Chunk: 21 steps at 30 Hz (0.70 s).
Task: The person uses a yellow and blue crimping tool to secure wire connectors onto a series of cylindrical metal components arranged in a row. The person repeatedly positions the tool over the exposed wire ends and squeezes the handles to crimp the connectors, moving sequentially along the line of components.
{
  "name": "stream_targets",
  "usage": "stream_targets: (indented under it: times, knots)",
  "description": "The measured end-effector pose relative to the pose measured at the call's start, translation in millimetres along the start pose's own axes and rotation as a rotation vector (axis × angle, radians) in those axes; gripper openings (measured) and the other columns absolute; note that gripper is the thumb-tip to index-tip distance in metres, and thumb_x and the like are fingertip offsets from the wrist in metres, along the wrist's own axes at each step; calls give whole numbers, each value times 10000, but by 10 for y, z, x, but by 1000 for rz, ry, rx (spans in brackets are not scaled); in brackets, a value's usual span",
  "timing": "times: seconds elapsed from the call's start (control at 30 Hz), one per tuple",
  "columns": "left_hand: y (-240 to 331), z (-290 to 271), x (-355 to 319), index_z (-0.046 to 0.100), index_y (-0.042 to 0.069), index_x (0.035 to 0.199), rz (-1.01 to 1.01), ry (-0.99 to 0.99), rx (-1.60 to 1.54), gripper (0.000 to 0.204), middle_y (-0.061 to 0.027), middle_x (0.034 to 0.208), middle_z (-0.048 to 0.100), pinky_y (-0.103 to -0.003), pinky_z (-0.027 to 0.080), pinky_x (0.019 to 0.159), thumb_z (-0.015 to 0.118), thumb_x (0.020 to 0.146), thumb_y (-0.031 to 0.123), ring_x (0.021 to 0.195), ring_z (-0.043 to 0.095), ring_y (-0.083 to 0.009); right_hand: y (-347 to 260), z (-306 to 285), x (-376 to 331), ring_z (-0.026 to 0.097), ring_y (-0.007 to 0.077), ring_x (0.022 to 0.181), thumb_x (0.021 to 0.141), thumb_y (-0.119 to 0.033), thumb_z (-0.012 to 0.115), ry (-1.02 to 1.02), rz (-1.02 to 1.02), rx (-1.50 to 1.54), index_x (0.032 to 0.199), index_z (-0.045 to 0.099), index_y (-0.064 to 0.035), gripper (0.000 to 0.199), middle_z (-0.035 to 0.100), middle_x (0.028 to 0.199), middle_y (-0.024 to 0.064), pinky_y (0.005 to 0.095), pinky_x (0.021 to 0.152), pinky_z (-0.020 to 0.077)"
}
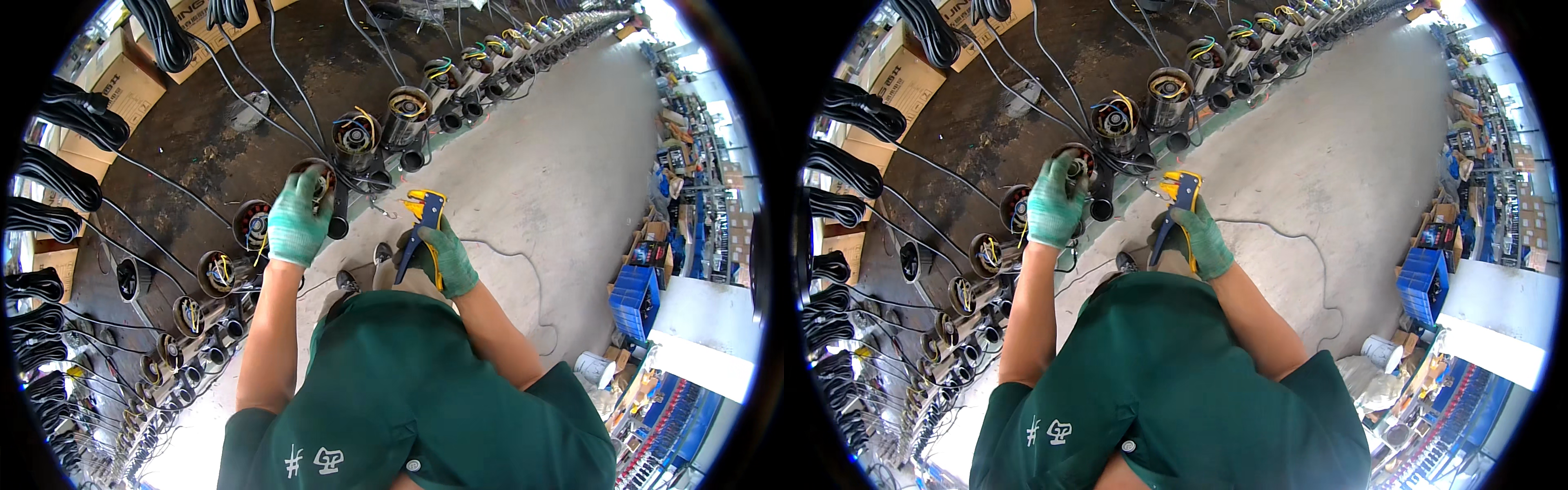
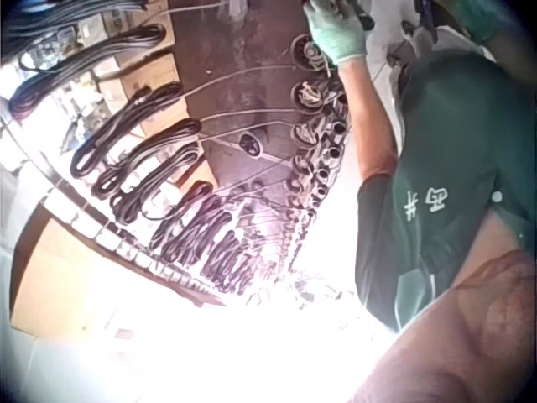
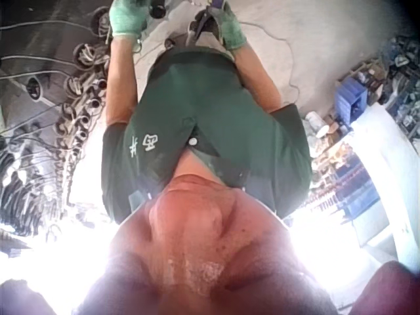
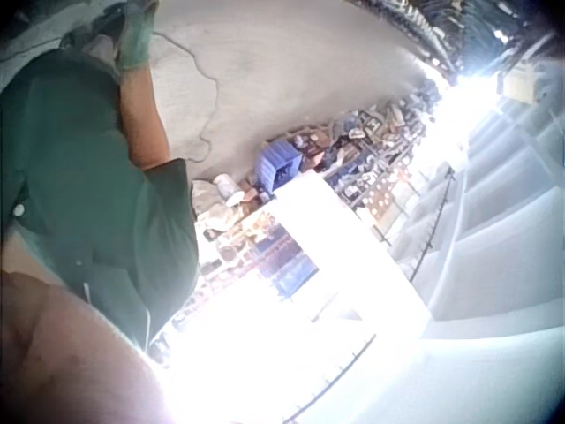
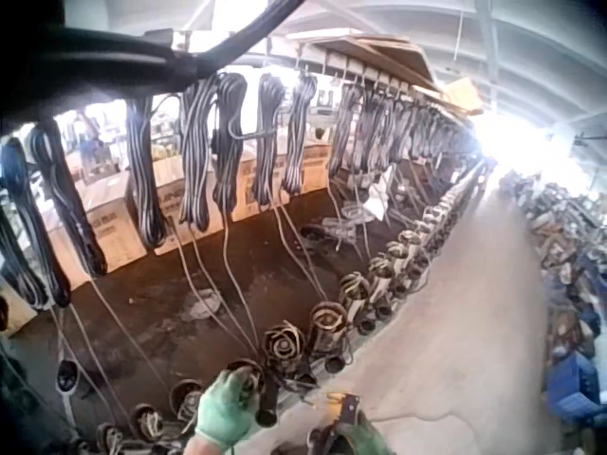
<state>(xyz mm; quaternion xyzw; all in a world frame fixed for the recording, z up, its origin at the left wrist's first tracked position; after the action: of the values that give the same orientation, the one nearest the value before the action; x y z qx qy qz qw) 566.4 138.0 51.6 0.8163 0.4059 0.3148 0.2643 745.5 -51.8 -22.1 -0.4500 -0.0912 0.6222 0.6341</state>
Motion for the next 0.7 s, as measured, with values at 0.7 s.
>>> stream_targets:
  times: [0.7]
  knots:
    - [-183, 1073, 923, 754, -11, 1166, -529, 85, -210, 242, -99, 1031, 778, -286, 572, 849, 769, 932, 49, 905, 712, -147, -965, -743, 925, 745, 334, 892, 996, -219, 671, -208, 228, -178, 1506, 379, -92, 601, 685, 1088, 172, 483, 785, 647]
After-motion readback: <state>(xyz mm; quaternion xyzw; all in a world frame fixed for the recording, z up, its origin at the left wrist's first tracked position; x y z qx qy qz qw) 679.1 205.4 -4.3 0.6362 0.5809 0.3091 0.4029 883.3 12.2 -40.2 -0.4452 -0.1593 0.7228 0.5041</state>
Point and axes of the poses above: each hand's wrist, its own x-axis towards the middle knuckle, its own z-axis out of the palm, y = z × x, the point moved 9 cm from there along x, towards the middle knuckle
